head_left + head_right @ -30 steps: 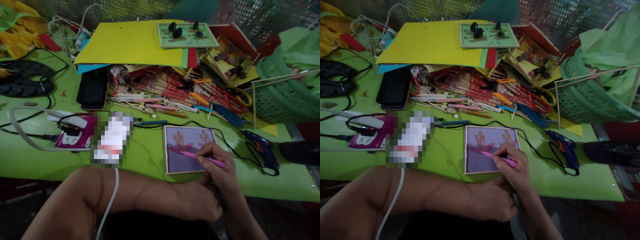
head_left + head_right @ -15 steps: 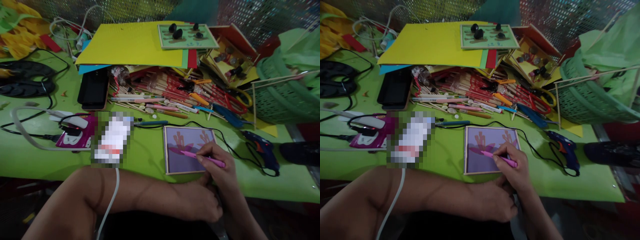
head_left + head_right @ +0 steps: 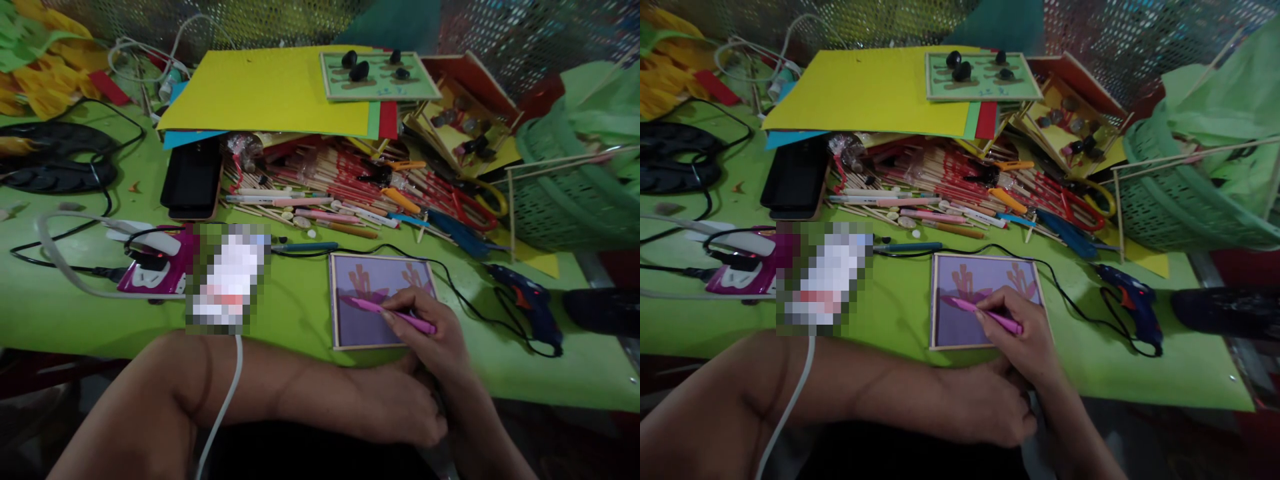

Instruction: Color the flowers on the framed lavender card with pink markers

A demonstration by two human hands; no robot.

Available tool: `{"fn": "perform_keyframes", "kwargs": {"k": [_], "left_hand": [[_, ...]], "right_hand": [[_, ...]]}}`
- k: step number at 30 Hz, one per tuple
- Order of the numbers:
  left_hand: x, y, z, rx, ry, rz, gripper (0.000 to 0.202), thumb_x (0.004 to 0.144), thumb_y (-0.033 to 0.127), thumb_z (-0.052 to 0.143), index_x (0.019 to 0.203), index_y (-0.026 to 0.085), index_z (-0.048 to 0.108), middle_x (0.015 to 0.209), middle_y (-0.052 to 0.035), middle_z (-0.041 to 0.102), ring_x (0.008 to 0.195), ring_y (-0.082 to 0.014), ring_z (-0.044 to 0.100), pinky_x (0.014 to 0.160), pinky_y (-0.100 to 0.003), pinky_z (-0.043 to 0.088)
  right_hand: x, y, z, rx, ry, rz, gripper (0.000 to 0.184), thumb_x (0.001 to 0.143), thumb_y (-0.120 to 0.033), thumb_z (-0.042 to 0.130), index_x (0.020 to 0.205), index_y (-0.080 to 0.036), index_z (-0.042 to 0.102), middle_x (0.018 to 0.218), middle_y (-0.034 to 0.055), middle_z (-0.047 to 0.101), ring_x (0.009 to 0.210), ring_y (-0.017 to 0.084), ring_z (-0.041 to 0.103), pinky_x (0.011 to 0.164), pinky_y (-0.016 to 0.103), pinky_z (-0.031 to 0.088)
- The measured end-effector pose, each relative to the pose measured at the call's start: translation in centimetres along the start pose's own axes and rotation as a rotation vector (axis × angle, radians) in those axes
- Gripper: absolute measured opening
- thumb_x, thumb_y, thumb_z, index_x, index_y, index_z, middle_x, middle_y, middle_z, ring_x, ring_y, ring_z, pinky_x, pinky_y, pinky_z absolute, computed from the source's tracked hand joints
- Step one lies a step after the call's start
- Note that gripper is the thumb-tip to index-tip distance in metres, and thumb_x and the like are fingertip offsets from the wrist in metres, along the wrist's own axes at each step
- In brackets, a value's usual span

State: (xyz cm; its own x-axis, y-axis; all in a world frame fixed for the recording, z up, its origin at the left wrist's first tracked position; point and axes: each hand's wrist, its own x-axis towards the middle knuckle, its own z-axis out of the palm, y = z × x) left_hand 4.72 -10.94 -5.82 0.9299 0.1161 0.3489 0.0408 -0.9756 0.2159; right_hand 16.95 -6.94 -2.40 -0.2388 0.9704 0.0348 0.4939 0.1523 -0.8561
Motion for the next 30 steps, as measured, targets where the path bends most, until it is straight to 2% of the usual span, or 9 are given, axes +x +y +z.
{"fn": "perform_keyframes", "kwargs": {"k": [7,11,15,19,21,25,30], "left_hand": [[-0.1,0.0,0.1,0.028,0.017,0.002,0.019,0.090,0.016,0.062,0.090,0.026,0.079,0.082,-0.0042,0.074,0.092,-0.0243,0.068,0.092,-0.050,0.050],[-0.2,0.0,-0.2,0.051,0.030,-0.006,0.018,0.090,0.018,0.064,0.088,0.027,0.079,0.081,-0.0047,0.072,0.096,-0.0262,0.069,0.096,-0.051,0.049],[-0.3,0.2,0.3,0.064,0.053,-0.003,0.014,0.089,0.019,0.067,0.087,0.027,0.078,0.078,-0.0031,0.072,0.097,-0.0283,0.069,0.106,-0.061,0.044],[-0.4,0.3,1.2,0.083,0.068,-0.004,0.009,0.087,0.020,0.071,0.083,0.026,0.076,0.078,-0.0024,0.073,0.103,-0.0308,0.069,0.109,-0.068,0.041],[-0.5,0.2,1.2,0.082,0.077,0.023,0.007,0.086,0.019,0.072,0.081,0.024,0.074,0.078,-0.0025,0.073,0.100,-0.0290,0.069,0.110,-0.068,0.040],[-0.6,-0.5,0.4,0.057,0.109,0.076,0.006,0.084,0.015,0.073,0.081,0.020,0.073,0.069,0.0006,0.069,0.076,-0.0206,0.068,0.114,-0.065,0.037],[-0.5,-0.6,0.4,0.051,0.095,0.090,0.005,0.086,0.014,0.072,0.082,0.018,0.071,0.068,0.0012,0.067,0.067,-0.0170,0.065,0.111,-0.056,0.041]], "right_hand": [[0.1,0.1,0.0,-0.005,-0.018,0.001,0.004,0.090,-0.026,0.073,0.093,-0.025,0.072,0.083,-0.0010,0.070,0.072,0.015,0.065,0.062,0.024,0.049],[0.1,0.0,-0.2,0.013,0.028,-0.008,0.003,0.089,-0.022,0.072,0.087,-0.024,0.071,0.078,-0.0017,0.067,0.069,0.014,0.062,0.061,0.024,0.046],[-0.3,0.3,-0.3,0.126,0.190,0.020,0.005,0.086,-0.020,0.074,0.084,-0.024,0.072,0.078,-0.0018,0.065,0.070,0.013,0.059,0.062,0.024,0.044],[-0.2,0.7,-0.2,0.392,0.417,0.048,0.006,0.081,-0.019,0.076,0.085,-0.022,0.073,0.078,-0.0012,0.066,0.068,0.012,0.059,0.061,0.024,0.044],[0.1,0.7,-0.4,0.499,0.524,0.019,0.007,0.077,-0.017,0.075,0.083,-0.020,0.073,0.075,-0.0011,0.065,0.065,0.012,0.058,0.061,0.024,0.044],[1.0,0.8,-1.1,0.642,0.677,0.023,0.008,0.073,-0.016,0.073,0.080,-0.019,0.072,0.071,-0.0009,0.064,0.062,0.012,0.059,0.058,0.023,0.042],[0.8,1.3,-1.8,0.657,0.800,0.008,0.013,0.075,-0.019,0.074,0.088,-0.018,0.074,0.077,0.0009,0.066,0.063,0.012,0.061,0.059,0.026,0.043]]}}
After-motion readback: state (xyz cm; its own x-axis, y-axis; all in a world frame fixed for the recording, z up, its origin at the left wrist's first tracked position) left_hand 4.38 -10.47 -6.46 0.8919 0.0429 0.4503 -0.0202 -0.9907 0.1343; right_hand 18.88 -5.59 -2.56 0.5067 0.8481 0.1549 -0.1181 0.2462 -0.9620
